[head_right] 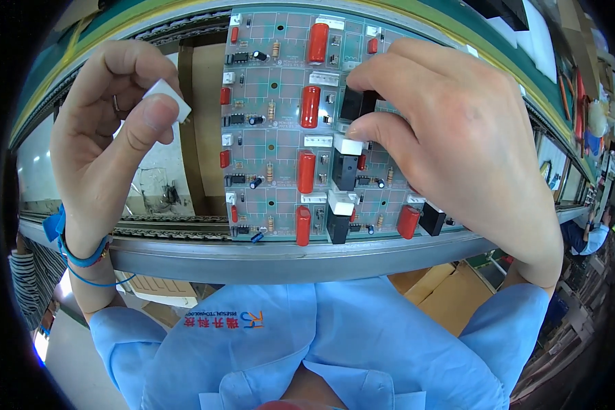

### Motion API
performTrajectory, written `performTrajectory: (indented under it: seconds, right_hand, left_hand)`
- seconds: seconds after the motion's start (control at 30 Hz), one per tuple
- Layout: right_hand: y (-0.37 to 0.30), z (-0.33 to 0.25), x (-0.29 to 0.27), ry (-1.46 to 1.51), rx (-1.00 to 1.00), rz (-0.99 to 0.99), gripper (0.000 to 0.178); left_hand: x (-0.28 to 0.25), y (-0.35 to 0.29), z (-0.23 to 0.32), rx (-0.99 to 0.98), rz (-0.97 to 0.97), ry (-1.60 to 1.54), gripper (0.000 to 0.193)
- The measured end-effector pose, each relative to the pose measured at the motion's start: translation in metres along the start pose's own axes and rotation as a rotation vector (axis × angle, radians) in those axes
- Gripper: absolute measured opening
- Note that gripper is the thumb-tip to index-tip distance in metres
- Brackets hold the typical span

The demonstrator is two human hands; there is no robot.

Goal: Assembling electronic components onto a printed circuit board on a production line.

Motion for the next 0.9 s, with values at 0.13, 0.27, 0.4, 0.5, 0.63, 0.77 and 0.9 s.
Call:
performTrajectory:
  seconds: [0.13,0.27,0.4,0.5,0.63,0.77,0.9]
  right_hand:
    - [0.005,-0.001,0.002,-0.01,0.014,-0.063,0.029]
    - [0.006,-0.001,0.001,-0.051,0.024,-0.091,0.029]
    - [0.008,-0.005,0.0,-0.1,-0.009,-0.106,0.03]
    - [0.01,-0.003,0.005,-0.106,-0.057,-0.152,0.03]
    - [0.007,-0.002,-0.005,-0.012,-0.032,-0.108,0.035]
    - [-0.012,0.037,-0.06,-0.093,0.153,0.121,0.033]
    - [-0.045,0.14,-0.107,-0.381,0.319,0.343,0.035]
  left_hand:
    - [-0.002,0.003,0.005,0.03,0.012,0.096,0.029]
    - [-0.003,0.007,0.01,0.066,0.018,0.2,0.029]
    - [0.003,0.005,0.001,0.232,0.034,0.223,0.03]
    - [0.004,0.002,0.006,0.372,0.228,0.082,0.03]
    - [0.004,0.0,-0.002,0.126,0.082,0.017,0.028]
    - [0.004,0.017,0.013,0.184,0.027,0.05,0.024]
    - [0.011,0.032,0.042,0.286,0.006,0.15,0.02]
Point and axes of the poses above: each hand's wrist, its own y-axis towards the middle knuckle, its own x-axis out of the palm, z = x × y, the point moved 7 cm from there along y, towards the middle knuckle, and after that the axes turned 14 degrees about y, right-handed, at the moved point
